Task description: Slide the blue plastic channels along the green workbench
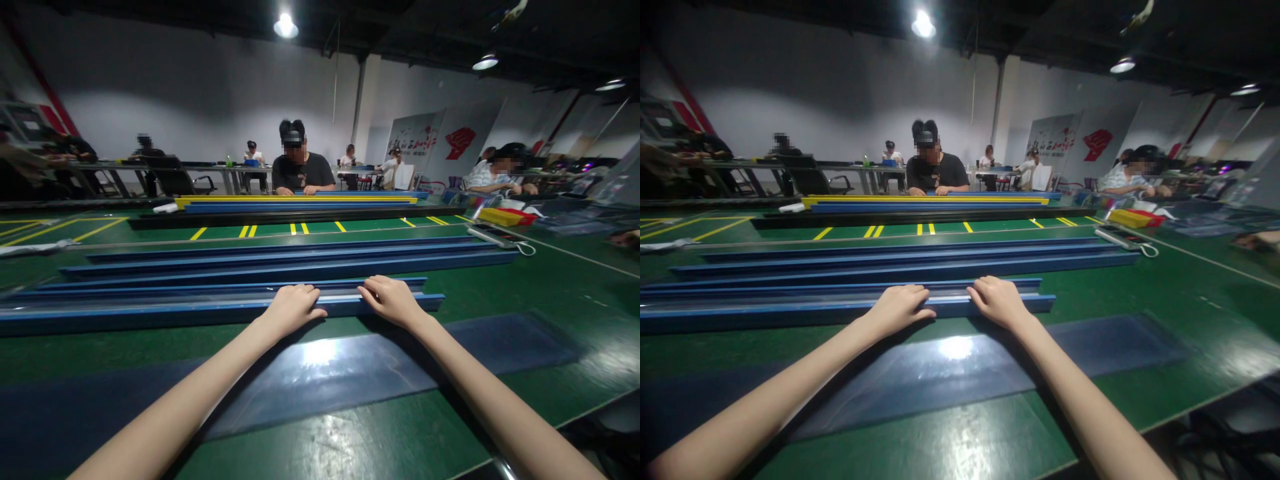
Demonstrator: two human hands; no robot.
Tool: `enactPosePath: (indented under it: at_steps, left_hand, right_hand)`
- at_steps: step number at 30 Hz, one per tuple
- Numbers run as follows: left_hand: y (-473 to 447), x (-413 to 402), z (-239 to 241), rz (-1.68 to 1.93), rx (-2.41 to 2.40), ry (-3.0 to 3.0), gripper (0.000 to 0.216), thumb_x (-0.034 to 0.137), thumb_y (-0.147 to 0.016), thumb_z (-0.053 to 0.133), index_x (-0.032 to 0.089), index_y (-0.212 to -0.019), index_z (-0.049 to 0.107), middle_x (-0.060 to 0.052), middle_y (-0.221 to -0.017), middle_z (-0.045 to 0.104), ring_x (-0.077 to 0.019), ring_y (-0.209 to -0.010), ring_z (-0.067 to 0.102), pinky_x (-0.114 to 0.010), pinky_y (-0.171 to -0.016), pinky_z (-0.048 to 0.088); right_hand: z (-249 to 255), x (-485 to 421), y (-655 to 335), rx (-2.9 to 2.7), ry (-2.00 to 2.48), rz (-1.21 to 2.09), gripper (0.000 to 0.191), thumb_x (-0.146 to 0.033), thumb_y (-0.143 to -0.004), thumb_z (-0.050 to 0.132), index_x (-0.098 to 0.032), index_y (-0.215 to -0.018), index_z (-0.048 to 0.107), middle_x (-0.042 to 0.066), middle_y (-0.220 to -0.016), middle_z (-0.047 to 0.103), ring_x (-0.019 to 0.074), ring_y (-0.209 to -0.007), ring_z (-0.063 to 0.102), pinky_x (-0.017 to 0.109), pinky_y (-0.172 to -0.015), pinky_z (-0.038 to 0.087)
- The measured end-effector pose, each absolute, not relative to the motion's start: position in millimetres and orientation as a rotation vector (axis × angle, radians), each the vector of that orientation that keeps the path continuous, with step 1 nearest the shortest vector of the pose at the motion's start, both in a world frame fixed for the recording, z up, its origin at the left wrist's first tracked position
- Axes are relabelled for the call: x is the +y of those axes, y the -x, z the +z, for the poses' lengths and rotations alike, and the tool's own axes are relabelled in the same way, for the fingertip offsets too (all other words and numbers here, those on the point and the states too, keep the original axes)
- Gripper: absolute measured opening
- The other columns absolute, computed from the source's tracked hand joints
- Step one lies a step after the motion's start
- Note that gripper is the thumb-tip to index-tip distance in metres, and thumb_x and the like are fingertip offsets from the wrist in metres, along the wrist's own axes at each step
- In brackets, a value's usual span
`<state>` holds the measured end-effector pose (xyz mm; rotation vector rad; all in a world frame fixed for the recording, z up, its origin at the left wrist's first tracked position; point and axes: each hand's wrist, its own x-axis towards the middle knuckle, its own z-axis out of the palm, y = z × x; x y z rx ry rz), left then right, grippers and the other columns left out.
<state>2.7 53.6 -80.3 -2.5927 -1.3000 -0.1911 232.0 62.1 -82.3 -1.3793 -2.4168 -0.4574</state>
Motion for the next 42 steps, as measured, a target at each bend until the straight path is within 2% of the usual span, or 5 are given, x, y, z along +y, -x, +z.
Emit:
enactPosePath:
  at_steps: [7, 14, 31, 42]
  left_hand:
    - [-2.9, 51.9, -83.9, -0.230, -1.356, 2.560, 0.032, 0.048, -0.080, 0.049, 0.017, -0.082, 0.057, -0.004, -0.085, 0.063, -0.0202, -0.081, 0.059, -0.028, -0.064, 0.042]
    - [-3.4, 51.3, -85.5, -0.266, -1.328, 2.564, 0.031, 0.046, -0.078, 0.052, 0.016, -0.082, 0.057, -0.005, -0.083, 0.062, -0.0202, -0.081, 0.059, -0.028, -0.064, 0.041]
    - [-0.6, 47.0, -92.1, -0.367, -1.298, 2.536, 0.026, 0.043, -0.077, 0.056, 0.017, -0.080, 0.055, -0.004, -0.080, 0.061, -0.0195, -0.079, 0.057, -0.028, -0.061, 0.040]
    - [-0.4, 46.0, -100.2, -0.436, -1.244, 2.475, 0.026, 0.041, -0.079, 0.054, 0.016, -0.078, 0.054, -0.004, -0.076, 0.059, -0.0194, -0.075, 0.056, -0.029, -0.058, 0.037]
  right_hand:
    - [-82.2, 68.0, -199.3, -2.386, 1.551, -0.440, 0.043, -0.036, -0.088, 0.033, -0.018, -0.061, 0.062, 0.004, -0.065, 0.066, 0.0123, -0.059, 0.056, 0.026, -0.050, 0.017]
    - [-88.2, 68.6, -196.1, -2.274, 1.597, -0.432, 0.044, -0.033, -0.088, 0.034, -0.017, -0.057, 0.062, 0.004, -0.062, 0.066, 0.0120, -0.058, 0.057, 0.026, -0.051, 0.019]
    - [-99.6, 75.2, -203.2, -2.250, 1.346, -0.614, 0.044, -0.026, -0.086, 0.033, -0.015, -0.051, 0.058, 0.004, -0.051, 0.059, 0.0102, -0.049, 0.051, 0.026, -0.051, 0.020]
    - [-101.6, 71.7, -201.6, -2.186, 1.420, -0.581, 0.044, -0.027, -0.086, 0.033, -0.016, -0.052, 0.057, 0.005, -0.055, 0.062, 0.0107, -0.052, 0.052, 0.025, -0.051, 0.021]
